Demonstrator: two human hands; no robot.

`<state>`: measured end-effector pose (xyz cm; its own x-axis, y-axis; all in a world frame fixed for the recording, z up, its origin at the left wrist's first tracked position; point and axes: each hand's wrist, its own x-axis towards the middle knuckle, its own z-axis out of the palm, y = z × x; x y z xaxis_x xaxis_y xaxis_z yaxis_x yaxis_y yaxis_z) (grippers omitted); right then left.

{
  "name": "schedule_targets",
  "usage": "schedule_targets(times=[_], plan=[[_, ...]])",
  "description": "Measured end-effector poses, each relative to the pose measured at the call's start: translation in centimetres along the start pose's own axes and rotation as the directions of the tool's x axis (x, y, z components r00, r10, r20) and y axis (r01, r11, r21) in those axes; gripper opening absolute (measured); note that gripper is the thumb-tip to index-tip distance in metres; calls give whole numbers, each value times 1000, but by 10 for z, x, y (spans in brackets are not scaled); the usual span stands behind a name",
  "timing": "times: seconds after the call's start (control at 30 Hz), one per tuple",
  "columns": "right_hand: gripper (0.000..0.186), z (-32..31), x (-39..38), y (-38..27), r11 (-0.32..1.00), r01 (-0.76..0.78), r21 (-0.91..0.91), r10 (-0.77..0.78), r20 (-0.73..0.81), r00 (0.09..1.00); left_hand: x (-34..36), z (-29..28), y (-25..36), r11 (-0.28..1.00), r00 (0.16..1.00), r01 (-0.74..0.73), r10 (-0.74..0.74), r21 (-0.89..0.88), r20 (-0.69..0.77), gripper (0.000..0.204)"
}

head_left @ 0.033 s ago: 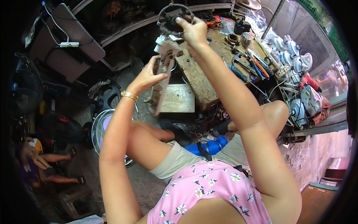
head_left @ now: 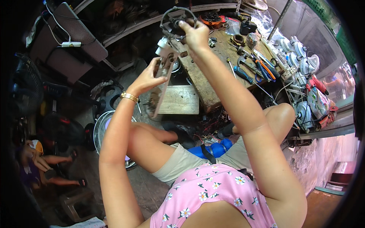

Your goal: The person sits on the floor in a workshop and uses a screwdriver and hammer to disassemble and adjust small mechanical components on a wooden workbench. They handle a cylindrical motor part and various small metal pieces, occasionally reaching for tools and parts from the cluttered table.

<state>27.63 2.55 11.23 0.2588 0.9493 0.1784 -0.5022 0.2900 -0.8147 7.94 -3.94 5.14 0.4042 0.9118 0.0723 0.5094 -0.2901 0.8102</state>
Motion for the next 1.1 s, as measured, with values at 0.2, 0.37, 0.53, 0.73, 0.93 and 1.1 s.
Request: schedule_targets(times=[0.2, 0.37, 0.53, 0.73, 0.93, 1.1], plan=[[22, -8, -57, 101, 935, -312, 170, 320, -17, 947, -32, -41, -91, 936, 957, 149, -218, 319, 192, 88], [15, -67, -126, 209, 786, -569, 241, 614, -190, 766, -60, -9, -163, 790, 790, 294, -518, 539, 328, 79], [14, -154, -161, 264, 644, -761, 75, 725, -377, 576, -64, 62, -211, 690, 813, 213, -518, 692, 266, 73], [17, -162, -146, 266, 577, -817, 12, 766, -356, 535, -50, 59, -218, 715, 677, 290, -623, 636, 392, 72], [24, -148, -140, 273, 487, -867, -110, 755, -447, 481, -57, 58, -248, 716, 786, 277, -552, 641, 277, 72], [28, -140, -136, 264, 390, -905, -171, 736, -533, 418, -52, 68, -226, 669, 791, 325, -580, 668, 196, 70]])
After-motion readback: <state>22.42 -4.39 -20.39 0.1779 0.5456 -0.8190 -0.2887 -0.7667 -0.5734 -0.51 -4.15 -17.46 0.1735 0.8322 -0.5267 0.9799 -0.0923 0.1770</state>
